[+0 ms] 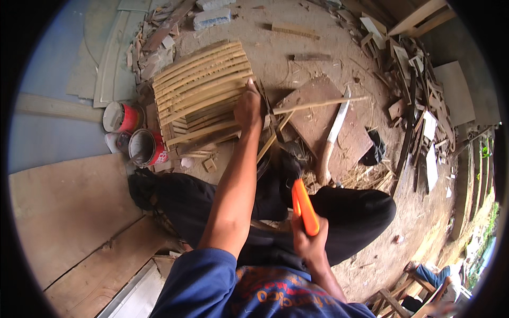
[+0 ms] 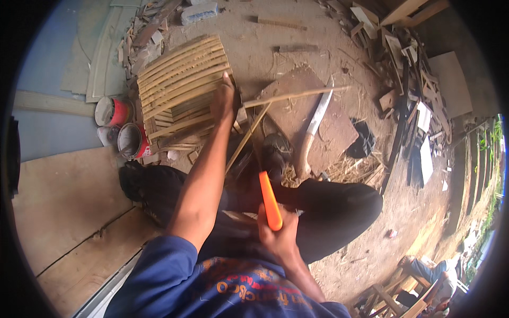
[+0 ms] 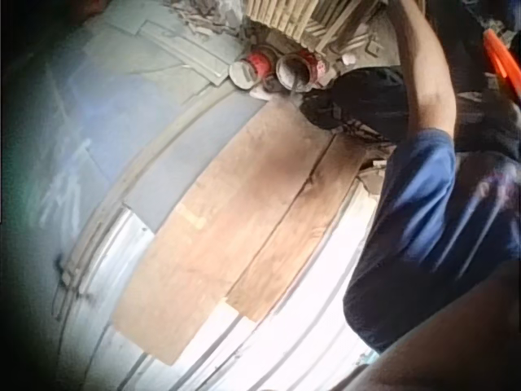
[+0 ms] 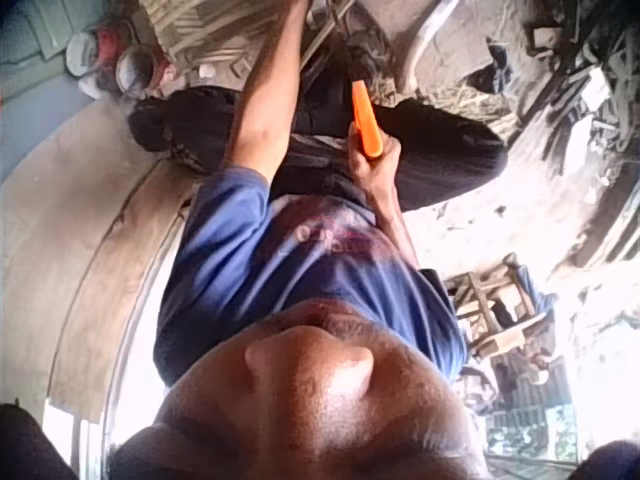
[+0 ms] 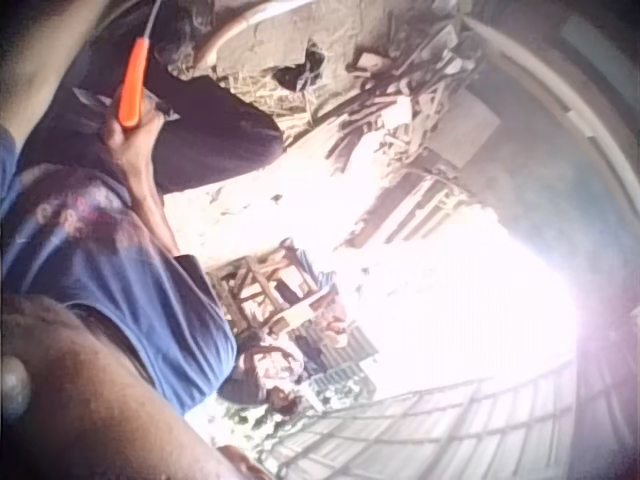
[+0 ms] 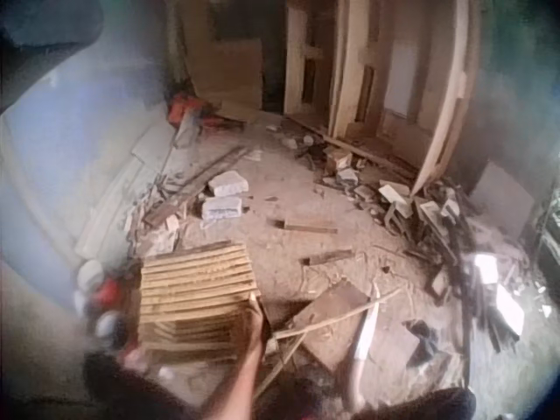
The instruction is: The person assembles a small wooden stool by cutting thin wooden strips to size, filing edges, and nailing them into place. They use a hand saw, metal file, hammer, and nails to construct the slatted seat and frame.
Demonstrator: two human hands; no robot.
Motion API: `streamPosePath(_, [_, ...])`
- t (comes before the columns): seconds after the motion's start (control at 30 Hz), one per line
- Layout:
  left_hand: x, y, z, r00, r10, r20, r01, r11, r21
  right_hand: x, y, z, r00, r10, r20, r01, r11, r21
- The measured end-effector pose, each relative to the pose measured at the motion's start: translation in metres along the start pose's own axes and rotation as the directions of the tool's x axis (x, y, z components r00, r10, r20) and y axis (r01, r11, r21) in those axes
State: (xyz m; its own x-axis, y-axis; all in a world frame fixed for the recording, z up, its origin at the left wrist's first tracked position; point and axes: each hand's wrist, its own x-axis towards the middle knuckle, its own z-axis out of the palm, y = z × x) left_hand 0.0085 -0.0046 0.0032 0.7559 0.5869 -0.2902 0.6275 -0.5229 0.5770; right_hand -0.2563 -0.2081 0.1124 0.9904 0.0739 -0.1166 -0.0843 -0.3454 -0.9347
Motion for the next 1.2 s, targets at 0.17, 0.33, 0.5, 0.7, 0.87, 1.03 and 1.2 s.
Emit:
streamPosePath(0.17, [-0.001,-0.002,-0.003,0.999,0.016,0.034,-0.015,0.999,-0.033,0.057,-0.022,0.020,0.982,0.180,0.051,-0.181,0.983,0.013])
streamPosePath(0.33, [0.001,-0.005,0.005,1.000,-0.007,-0.026,0.007,1.000,-0.025,0.003,-0.012,0.005,0.999,0.031,0.010,-0.031,0.999,0.044])
streamPosePath(0.5, [0.005,-0.009,0.004,1.000,0.019,0.005,-0.018,0.996,-0.091,0.056,-0.017,0.028,0.988,0.144,0.047,-0.147,0.987,0.067])
streamPosePath(0.7, [0.001,-0.003,0.000,1.000,-0.005,0.006,0.006,0.999,-0.036,0.018,-0.014,0.011,0.997,0.068,0.031,-0.068,0.998,0.004])
streamPosePath(0.87, [0.002,-0.007,0.000,0.999,0.027,0.043,-0.024,0.997,-0.079,0.047,-0.015,0.026,0.995,0.088,0.040,-0.090,0.995,0.039])
streamPosePath(1.03, [0.002,-0.005,0.000,1.000,0.018,-0.002,-0.019,0.999,-0.043,0.009,-0.013,0.008,0.995,0.070,0.068,-0.071,0.997,0.005])
streamPosePath(1.2, [-0.003,-0.004,-0.006,0.998,0.053,0.020,-0.050,0.992,-0.113,0.055,-0.016,0.027,0.993,0.112,0.030,-0.113,0.993,0.027])
